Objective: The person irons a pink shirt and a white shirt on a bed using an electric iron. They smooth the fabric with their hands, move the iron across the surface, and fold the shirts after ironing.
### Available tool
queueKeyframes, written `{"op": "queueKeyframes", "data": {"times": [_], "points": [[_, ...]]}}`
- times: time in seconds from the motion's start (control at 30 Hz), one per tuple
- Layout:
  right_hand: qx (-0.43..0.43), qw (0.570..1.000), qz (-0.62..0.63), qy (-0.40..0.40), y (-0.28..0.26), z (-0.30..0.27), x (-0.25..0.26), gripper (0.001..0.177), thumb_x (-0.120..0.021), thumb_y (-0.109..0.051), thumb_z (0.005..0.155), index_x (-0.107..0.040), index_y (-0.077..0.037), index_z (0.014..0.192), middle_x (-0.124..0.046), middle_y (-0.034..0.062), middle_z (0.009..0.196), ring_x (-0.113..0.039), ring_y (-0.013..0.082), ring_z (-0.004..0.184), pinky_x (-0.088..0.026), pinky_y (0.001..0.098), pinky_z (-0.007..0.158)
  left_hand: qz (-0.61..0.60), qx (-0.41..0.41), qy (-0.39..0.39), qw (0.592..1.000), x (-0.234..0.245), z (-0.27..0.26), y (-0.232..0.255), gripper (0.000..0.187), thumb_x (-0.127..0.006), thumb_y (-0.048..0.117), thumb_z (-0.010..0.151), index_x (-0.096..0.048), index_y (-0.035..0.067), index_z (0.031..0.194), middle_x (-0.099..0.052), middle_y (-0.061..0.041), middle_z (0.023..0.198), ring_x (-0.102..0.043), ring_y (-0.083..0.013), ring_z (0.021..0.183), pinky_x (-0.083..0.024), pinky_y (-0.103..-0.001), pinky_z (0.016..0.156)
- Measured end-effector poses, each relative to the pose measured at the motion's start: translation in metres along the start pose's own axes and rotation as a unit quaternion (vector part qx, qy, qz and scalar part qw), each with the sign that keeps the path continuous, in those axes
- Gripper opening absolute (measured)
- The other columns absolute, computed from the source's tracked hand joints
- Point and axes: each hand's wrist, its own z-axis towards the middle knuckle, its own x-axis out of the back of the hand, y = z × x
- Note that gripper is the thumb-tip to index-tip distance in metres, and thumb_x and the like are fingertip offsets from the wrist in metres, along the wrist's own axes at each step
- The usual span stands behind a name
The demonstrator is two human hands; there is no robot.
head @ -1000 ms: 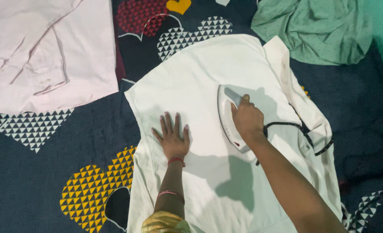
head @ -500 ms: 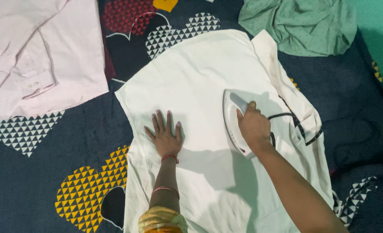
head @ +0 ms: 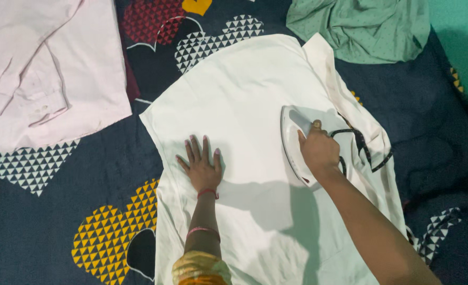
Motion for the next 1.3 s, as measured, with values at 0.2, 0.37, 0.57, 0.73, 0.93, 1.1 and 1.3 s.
{"op": "queueKeyframes", "data": {"times": [0.2, 0.37, 0.57, 0.73, 0.93, 1.1, 1.3], "points": [[0.016, 0.998, 0.005, 0.067, -0.002, 0.05, -0.006, 0.062, -0.06, -0.044, 0.102, -0.052, 0.008, 0.133, -0.072, 0.0246, 0.088, -0.074, 0.0384, 0.076, -0.06, 0.0449, 0.065, 0.008, 0.007, -0.009, 1.0, -0.007, -0.002, -0.003, 0.06, -0.041, 0.051, 0.103, -0.047, 0.024, 0.156, -0.03, -0.013, 0.168, -0.022, -0.0331, 0.157, -0.003, -0.067, 0.123], [0.014, 0.995, 0.023, 0.091, 0.008, 0.079, -0.005, 0.062, -0.06, -0.043, 0.101, -0.051, 0.01, 0.132, -0.073, 0.0252, 0.089, -0.074, 0.039, 0.08, -0.06, 0.0456, 0.069, 0.019, 0.006, -0.014, 1.0, -0.017, 0.0, -0.007, 0.058, -0.043, 0.05, 0.103, -0.046, 0.026, 0.156, -0.03, -0.012, 0.168, -0.021, -0.0325, 0.157, -0.001, -0.068, 0.122], [-0.003, 0.997, 0.024, 0.071, 0.057, 0.014, 0.0, 0.058, -0.058, -0.045, 0.104, -0.054, 0.008, 0.127, -0.073, 0.0266, 0.095, -0.074, 0.0416, 0.083, -0.06, 0.0489, 0.073, 0.131, 0.078, -0.058, 0.987, -0.039, -0.002, 0.014, 0.066, -0.049, 0.037, 0.095, -0.039, 0.023, 0.159, -0.024, -0.014, 0.169, -0.015, -0.0335, 0.157, 0.002, -0.078, 0.109], [-0.024, 0.996, 0.039, 0.08, 0.07, 0.021, 0.005, 0.063, -0.056, -0.046, 0.102, -0.052, 0.01, 0.131, -0.072, 0.0283, 0.092, -0.074, 0.0427, 0.081, -0.06, 0.05, 0.069, 0.069, -0.013, -0.009, 0.997, -0.061, -0.035, 0.08, 0.058, -0.044, 0.04, 0.104, -0.04, 0.023, 0.159, -0.025, -0.008, 0.172, -0.019, -0.0267, 0.16, 0.005, -0.077, 0.115], [-0.028, 0.997, 0.018, 0.066, 0.062, 0.077, 0.008, 0.064, -0.057, -0.046, 0.104, -0.049, 0.01, 0.134, -0.073, 0.0278, 0.093, -0.074, 0.0432, 0.082, -0.06, 0.0503, 0.07, -0.01, -0.004, -0.029, 1.0, -0.045, -0.033, 0.102, 0.059, -0.041, 0.046, 0.104, -0.04, 0.024, 0.159, -0.025, -0.008, 0.171, -0.021, -0.029, 0.158, 0.007, -0.077, 0.116], [0.01, 0.991, 0.094, 0.091, 0.074, 0.038, 0.014, 0.064, -0.06, -0.042, 0.1, -0.048, 0.012, 0.133, -0.072, 0.0307, 0.093, -0.072, 0.047, 0.085, -0.057, 0.0543, 0.076, -0.001, -0.014, -0.036, 0.999, -0.033, -0.034, 0.106, 0.061, -0.04, 0.049, 0.104, -0.039, 0.024, 0.16, -0.024, -0.008, 0.17, -0.021, -0.029, 0.157, 0.007, -0.077, 0.115], [-0.041, 0.993, 0.106, 0.017, 0.102, -0.051, 0.013, 0.066, -0.058, -0.043, 0.101, -0.046, 0.013, 0.133, -0.071, 0.0333, 0.089, -0.072, 0.0486, 0.08, -0.058, 0.0546, 0.073, -0.017, -0.009, -0.039, 0.999, -0.033, -0.033, 0.108, 0.067, -0.043, 0.055, 0.102, -0.039, 0.022, 0.159, -0.025, -0.01, 0.17, -0.02, -0.0305, 0.157, 0.004, -0.075, 0.117]]}}
